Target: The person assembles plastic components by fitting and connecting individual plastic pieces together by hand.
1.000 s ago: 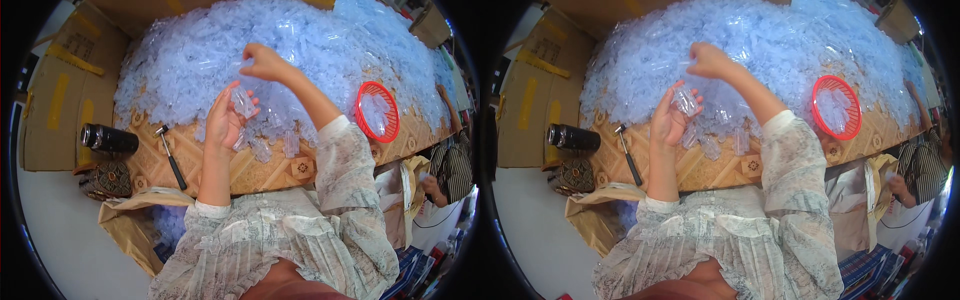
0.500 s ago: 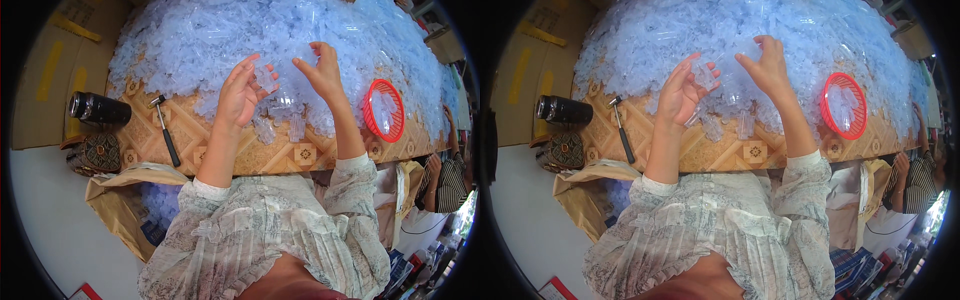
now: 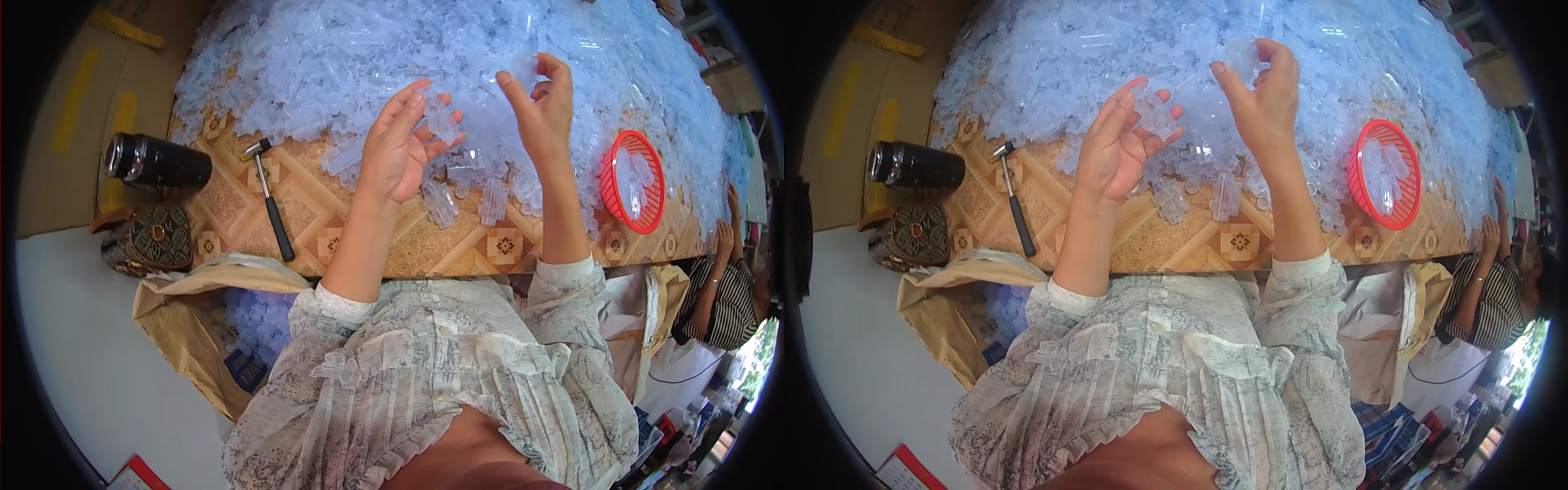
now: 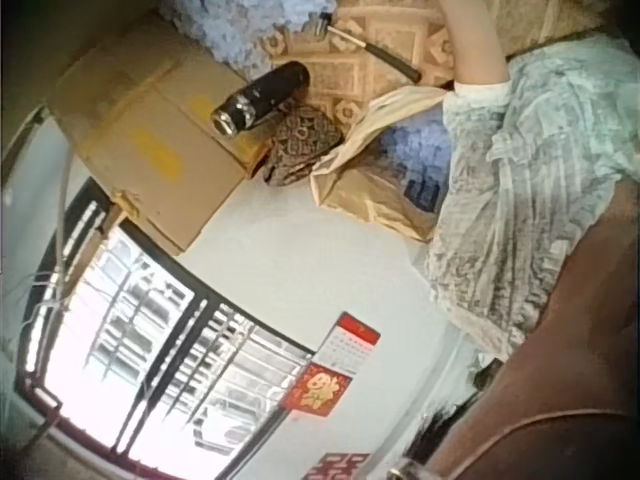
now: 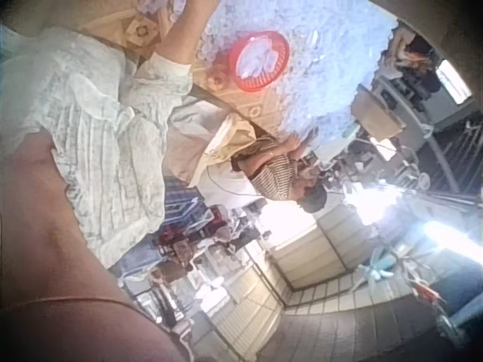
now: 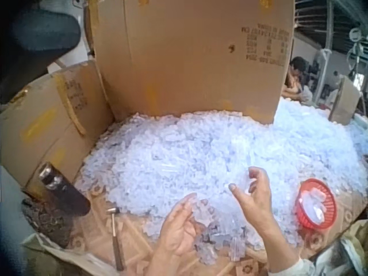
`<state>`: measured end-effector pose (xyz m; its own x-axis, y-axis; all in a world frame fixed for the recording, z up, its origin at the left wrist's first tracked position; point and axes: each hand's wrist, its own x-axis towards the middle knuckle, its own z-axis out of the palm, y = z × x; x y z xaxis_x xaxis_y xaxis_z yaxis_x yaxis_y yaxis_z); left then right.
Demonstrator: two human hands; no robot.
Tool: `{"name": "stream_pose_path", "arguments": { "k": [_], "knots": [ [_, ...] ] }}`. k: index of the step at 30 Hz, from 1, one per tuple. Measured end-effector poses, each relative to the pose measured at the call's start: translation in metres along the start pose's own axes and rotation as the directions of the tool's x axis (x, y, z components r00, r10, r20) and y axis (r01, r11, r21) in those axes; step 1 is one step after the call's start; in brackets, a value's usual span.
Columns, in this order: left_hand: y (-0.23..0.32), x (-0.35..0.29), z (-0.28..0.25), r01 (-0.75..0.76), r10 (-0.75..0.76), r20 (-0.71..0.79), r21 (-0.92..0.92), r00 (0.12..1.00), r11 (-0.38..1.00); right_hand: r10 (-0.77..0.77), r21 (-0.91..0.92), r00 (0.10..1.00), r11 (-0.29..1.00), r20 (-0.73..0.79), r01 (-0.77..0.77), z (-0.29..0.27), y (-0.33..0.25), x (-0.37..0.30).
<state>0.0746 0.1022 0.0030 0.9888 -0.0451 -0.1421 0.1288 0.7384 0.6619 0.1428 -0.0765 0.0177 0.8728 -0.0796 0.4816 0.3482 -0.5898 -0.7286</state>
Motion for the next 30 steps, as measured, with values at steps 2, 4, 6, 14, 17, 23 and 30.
{"name": "stream_pose_path", "arguments": {
  "k": [2, 4, 6, 14, 17, 23, 30],
  "knots": [
    [0.001, 0.000, 0.000, -0.009, 0.009, 0.003, -0.054, 1.000, 0.998, 0.089, 0.179, 0.991, 0.978, 0.098, -0.105, -0.007, -0.020, -0.008],
    [0.004, 0.001, 0.000, -0.008, 0.017, 0.065, -0.133, 0.998, 0.991, 0.105, 0.382, 0.976, 0.908, 0.190, -0.173, -0.001, -0.020, -0.024],
    [0.006, 0.001, -0.002, -0.015, 0.025, 0.077, -0.126, 0.997, 0.992, 0.114, 0.367, 0.963, 0.908, 0.246, -0.201, 0.001, -0.035, -0.042],
    [0.005, 0.001, -0.004, 0.000, 0.004, 0.032, -0.127, 0.999, 0.992, -0.128, 0.084, 0.940, 0.991, 0.316, 0.107, 0.011, -0.049, -0.054],
    [0.007, 0.002, -0.006, -0.027, 0.031, 0.038, -0.095, 0.999, 0.995, -0.149, 0.118, 0.921, 0.987, 0.360, 0.113, 0.007, -0.050, -0.053],
    [0.008, 0.001, -0.013, -0.024, 0.031, 0.060, -0.102, 0.998, 0.994, -0.113, 0.140, 0.921, 0.988, 0.372, 0.065, 0.007, -0.051, -0.056],
    [0.008, -0.002, -0.017, 0.008, -0.007, 0.021, -0.060, 1.000, 0.998, -0.047, 0.136, 0.949, 0.991, 0.310, 0.005, -0.008, -0.040, -0.056]
  ]
}}
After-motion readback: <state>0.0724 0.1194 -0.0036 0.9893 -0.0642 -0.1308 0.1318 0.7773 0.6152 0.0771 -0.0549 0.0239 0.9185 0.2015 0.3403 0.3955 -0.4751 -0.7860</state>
